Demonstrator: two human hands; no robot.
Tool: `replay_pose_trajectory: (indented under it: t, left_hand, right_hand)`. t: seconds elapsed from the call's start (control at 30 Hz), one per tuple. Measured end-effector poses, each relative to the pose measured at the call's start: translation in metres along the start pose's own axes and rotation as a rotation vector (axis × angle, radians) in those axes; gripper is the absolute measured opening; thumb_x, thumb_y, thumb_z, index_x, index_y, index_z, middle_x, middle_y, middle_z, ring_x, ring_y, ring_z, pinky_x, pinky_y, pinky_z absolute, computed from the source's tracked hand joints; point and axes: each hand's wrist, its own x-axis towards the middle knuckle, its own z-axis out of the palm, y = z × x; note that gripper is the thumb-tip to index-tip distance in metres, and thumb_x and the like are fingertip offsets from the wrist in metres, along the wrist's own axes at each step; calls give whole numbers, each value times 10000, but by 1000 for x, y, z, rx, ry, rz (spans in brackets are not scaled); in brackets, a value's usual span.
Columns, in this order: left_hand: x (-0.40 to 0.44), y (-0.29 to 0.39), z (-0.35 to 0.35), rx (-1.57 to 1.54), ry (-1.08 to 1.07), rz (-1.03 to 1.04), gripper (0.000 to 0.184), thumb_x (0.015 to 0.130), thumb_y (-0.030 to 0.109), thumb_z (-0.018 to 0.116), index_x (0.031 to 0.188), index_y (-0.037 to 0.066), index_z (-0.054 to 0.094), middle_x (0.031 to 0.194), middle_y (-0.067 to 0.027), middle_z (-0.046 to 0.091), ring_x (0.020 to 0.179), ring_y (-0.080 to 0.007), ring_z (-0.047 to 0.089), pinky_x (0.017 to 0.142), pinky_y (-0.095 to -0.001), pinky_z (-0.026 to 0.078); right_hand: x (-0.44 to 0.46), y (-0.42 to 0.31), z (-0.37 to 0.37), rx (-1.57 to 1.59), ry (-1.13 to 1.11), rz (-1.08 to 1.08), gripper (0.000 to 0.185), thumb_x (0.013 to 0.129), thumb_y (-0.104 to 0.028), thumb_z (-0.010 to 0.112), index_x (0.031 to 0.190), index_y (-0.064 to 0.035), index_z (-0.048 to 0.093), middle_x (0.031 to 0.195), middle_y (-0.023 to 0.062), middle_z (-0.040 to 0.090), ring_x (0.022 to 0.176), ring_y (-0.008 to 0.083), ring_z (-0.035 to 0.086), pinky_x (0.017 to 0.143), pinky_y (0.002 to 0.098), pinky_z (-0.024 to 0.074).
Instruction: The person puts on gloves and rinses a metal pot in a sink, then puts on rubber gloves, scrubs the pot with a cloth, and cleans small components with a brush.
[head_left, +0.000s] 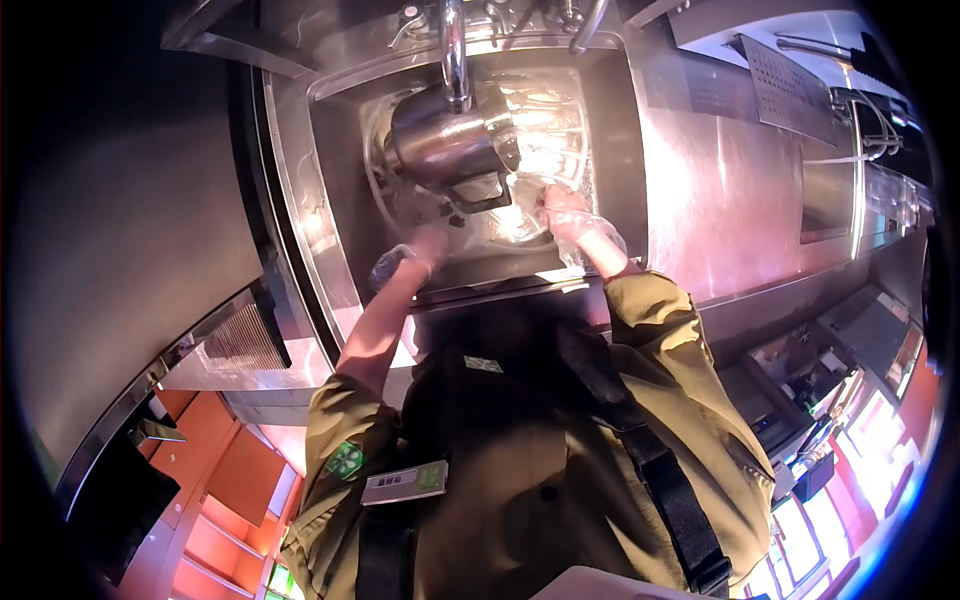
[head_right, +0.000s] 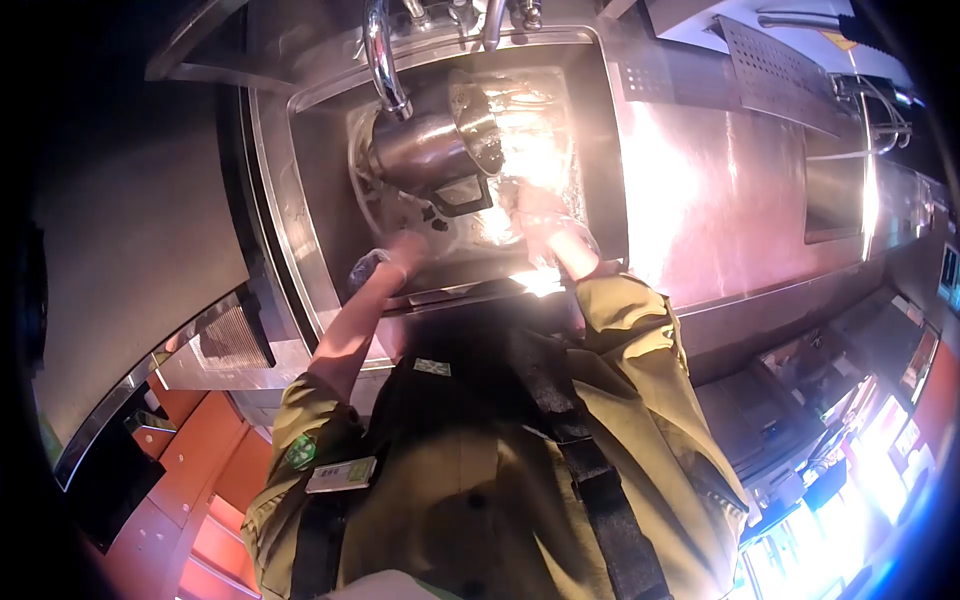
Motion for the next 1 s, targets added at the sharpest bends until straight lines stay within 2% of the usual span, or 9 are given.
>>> replay_pose_trajectory:
  t: [0.1, 0.23, 0.37, 0.47, 0.57, 0.7, 0.77, 0.83, 1.0]
  left_hand:
    - [-4, 8, -14, 128, -187, -19, 209, 762, 161, 521, 844, 76, 692, 889, -146, 662, 859, -310, 634, 769, -414, 503]
    - [-15, 6, -48, 138, -301, 45, 218, 767, 169, 524, 854, 68, 696, 885, -146, 665, 864, -306, 636, 769, -421, 500]
    - [-31, 2, -76, 116, -109, 120, 204, 767, 181, 536, 820, 73, 701, 858, -129, 671, 818, -302, 646, 703, -433, 504]
    - [-33, -2, -68, 244, 202, 111, 190, 770, 210, 548, 799, 110, 707, 811, -104, 673, 790, -297, 647, 656, -419, 502]
    - [-41, 20, -114, 350, -151, 176, 206, 781, 205, 557, 806, 74, 713, 788, -148, 669, 821, -306, 645, 707, -417, 509]
    - [-64, 25, -142, 139, -98, 10, 213, 791, 273, 565, 846, 126, 709, 859, -110, 673, 880, -271, 636, 770, -367, 500]
    - [-50, -18, -76, 186, -24, 25, 229, 790, 279, 554, 872, 122, 699, 927, -127, 661, 914, -293, 620, 819, -369, 487]
    - [-46, -27, -57, 100, -63, -47, 240, 792, 266, 543, 880, 100, 693, 940, -147, 653, 931, -313, 611, 847, -383, 477]
    - [-44, -31, -39, -141, -127, -63, 219, 812, 190, 508, 946, 132, 672, 968, -164, 642, 902, -339, 607, 786, -430, 470]
  right_hand:
    - [9, 12, 21, 135, 138, -11, 240, 747, -188, 570, 922, -44, 649, 881, 216, 634, 891, 360, 614, 790, 421, 484]
    - [4, 13, 13, 163, 72, 10, 250, 752, -216, 548, 894, -44, 661, 874, 233, 626, 893, 363, 610, 786, 422, 477]
    - [-10, -6, 3, 197, 99, 21, 230, 755, -211, 530, 825, -25, 647, 820, 231, 621, 846, 363, 617, 747, 429, 473]
    - [-23, -14, -2, 198, 119, 3, 213, 758, -207, 520, 770, -24, 630, 756, 216, 615, 778, 348, 625, 711, 427, 472]
    - [-34, -11, -1, 193, 91, 55, 215, 765, -215, 511, 729, -29, 612, 698, 197, 603, 708, 327, 624, 672, 427, 466]
    - [-63, -14, -16, 246, 77, 38, 244, 779, -242, 500, 705, -32, 599, 669, 188, 592, 668, 312, 613, 638, 428, 454]
    - [-72, -11, -16, 253, 94, 52, 257, 785, -250, 495, 711, -28, 600, 676, 191, 593, 675, 315, 611, 638, 429, 451]
    - [-77, -10, -13, 232, 102, 96, 268, 790, -256, 491, 727, -22, 607, 691, 194, 597, 692, 321, 612, 649, 430, 453]
    - [-79, 3, 0, 281, 204, -1, 330, 841, -299, 460, 775, -13, 611, 702, 200, 593, 710, 345, 607, 671, 449, 447]
